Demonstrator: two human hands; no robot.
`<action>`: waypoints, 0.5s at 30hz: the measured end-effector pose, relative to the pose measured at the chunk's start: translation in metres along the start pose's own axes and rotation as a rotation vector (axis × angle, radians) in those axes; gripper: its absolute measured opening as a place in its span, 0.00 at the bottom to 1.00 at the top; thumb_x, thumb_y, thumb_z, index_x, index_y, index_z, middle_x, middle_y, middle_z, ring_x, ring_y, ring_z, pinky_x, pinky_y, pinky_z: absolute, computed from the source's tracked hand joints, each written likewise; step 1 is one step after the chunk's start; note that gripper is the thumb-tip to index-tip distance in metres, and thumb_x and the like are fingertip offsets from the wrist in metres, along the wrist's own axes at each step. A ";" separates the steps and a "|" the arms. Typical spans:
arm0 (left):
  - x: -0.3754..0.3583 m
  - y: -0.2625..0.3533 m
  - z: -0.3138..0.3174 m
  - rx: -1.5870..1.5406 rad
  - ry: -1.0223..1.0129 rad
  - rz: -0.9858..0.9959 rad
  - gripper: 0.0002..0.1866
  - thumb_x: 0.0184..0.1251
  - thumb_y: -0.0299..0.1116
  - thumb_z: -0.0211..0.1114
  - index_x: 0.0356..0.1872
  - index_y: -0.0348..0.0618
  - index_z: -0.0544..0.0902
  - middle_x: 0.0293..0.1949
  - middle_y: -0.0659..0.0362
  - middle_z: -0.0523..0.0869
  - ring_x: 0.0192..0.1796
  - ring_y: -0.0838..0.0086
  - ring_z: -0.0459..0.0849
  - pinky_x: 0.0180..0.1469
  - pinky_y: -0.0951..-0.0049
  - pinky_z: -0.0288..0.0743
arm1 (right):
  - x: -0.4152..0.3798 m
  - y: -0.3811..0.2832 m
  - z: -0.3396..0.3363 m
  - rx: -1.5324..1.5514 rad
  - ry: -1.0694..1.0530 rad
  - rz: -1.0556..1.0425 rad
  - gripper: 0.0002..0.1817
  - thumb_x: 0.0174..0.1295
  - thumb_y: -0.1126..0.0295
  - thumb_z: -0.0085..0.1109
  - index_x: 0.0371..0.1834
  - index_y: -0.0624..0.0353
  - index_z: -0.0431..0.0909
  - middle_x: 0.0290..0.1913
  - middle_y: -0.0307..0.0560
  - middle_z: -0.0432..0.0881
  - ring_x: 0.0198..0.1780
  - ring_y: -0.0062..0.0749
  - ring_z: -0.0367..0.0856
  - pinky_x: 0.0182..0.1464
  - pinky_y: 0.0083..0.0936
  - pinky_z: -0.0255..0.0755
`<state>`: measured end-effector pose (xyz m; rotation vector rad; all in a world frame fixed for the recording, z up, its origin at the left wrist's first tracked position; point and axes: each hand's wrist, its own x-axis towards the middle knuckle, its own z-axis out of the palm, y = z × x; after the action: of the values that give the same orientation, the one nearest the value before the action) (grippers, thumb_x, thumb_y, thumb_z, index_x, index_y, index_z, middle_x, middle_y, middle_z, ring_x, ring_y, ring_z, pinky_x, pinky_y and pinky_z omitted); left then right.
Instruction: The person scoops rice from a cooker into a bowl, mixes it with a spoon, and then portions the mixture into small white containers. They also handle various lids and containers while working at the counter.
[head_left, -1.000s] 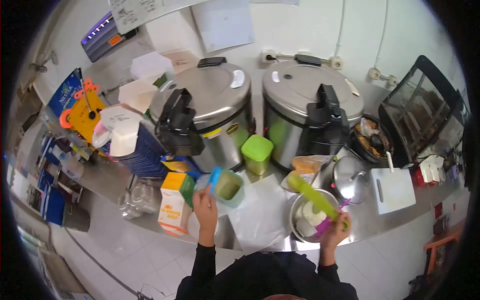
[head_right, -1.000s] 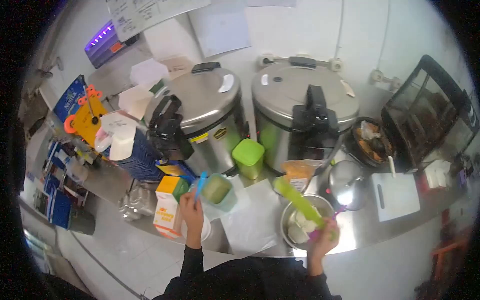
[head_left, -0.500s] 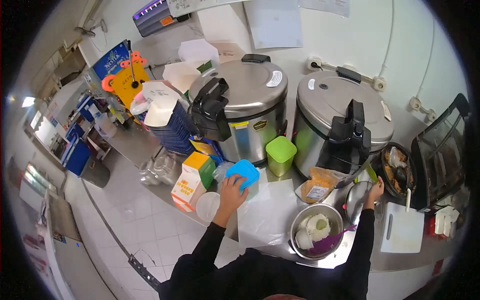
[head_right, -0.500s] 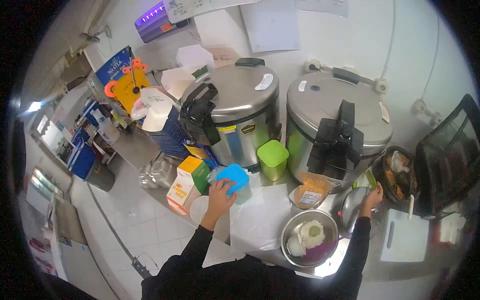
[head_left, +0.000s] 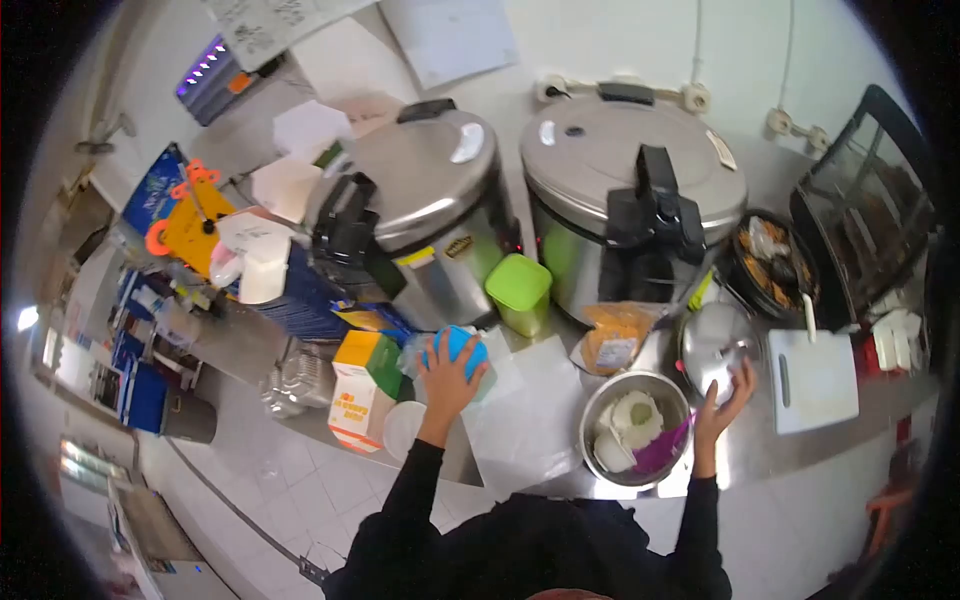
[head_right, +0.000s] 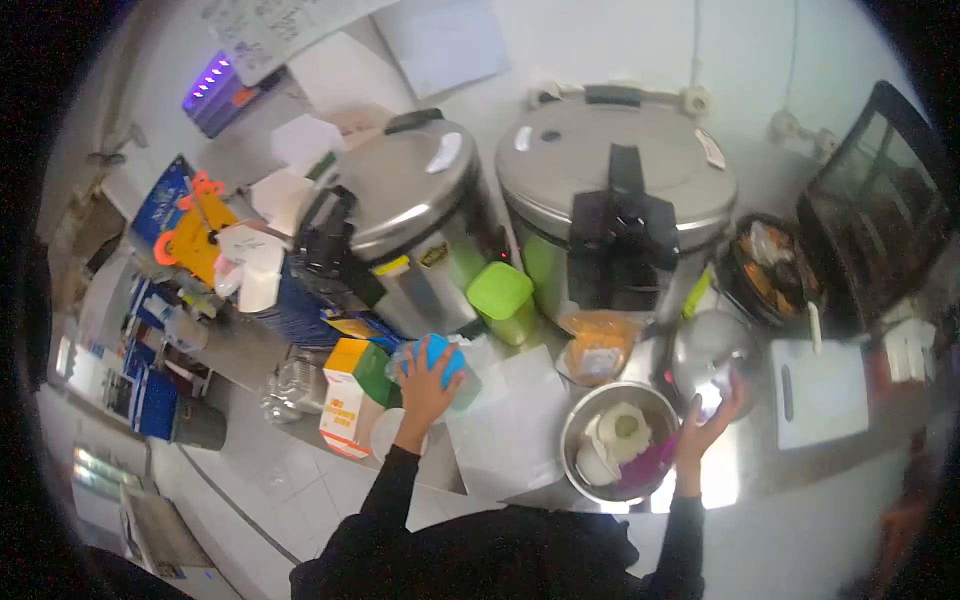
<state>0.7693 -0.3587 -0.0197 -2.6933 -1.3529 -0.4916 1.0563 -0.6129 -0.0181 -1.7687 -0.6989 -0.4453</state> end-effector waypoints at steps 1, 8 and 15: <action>0.000 -0.002 0.003 -0.023 -0.029 0.019 0.27 0.48 0.56 0.53 0.53 0.67 0.66 0.57 0.51 0.60 0.58 0.46 0.55 0.52 0.39 0.46 | -0.024 0.015 -0.009 -0.123 0.056 -0.068 0.17 0.51 0.73 0.49 0.45 0.62 0.64 0.54 0.54 0.60 0.55 0.40 0.57 0.53 0.33 0.53; 0.002 -0.002 -0.001 -0.049 0.020 0.066 0.29 0.51 0.54 0.52 0.56 0.62 0.63 0.58 0.49 0.59 0.58 0.48 0.56 0.52 0.40 0.46 | -0.113 0.048 -0.019 0.070 -0.046 0.575 0.33 0.44 0.67 0.61 0.52 0.60 0.54 0.43 0.50 0.64 0.41 0.34 0.64 0.43 0.30 0.61; -0.058 0.154 -0.014 -0.686 -0.286 0.296 0.35 0.40 0.42 0.66 0.52 0.40 0.64 0.45 0.46 0.71 0.49 0.54 0.67 0.50 0.59 0.59 | -0.090 0.046 -0.013 0.116 -0.128 0.435 0.33 0.43 0.74 0.60 0.53 0.60 0.54 0.44 0.51 0.68 0.47 0.31 0.66 0.48 0.26 0.60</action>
<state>0.8560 -0.4993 -0.0151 -3.5628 -0.9108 -0.6524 1.0189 -0.6556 -0.1031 -1.7866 -0.3994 0.0038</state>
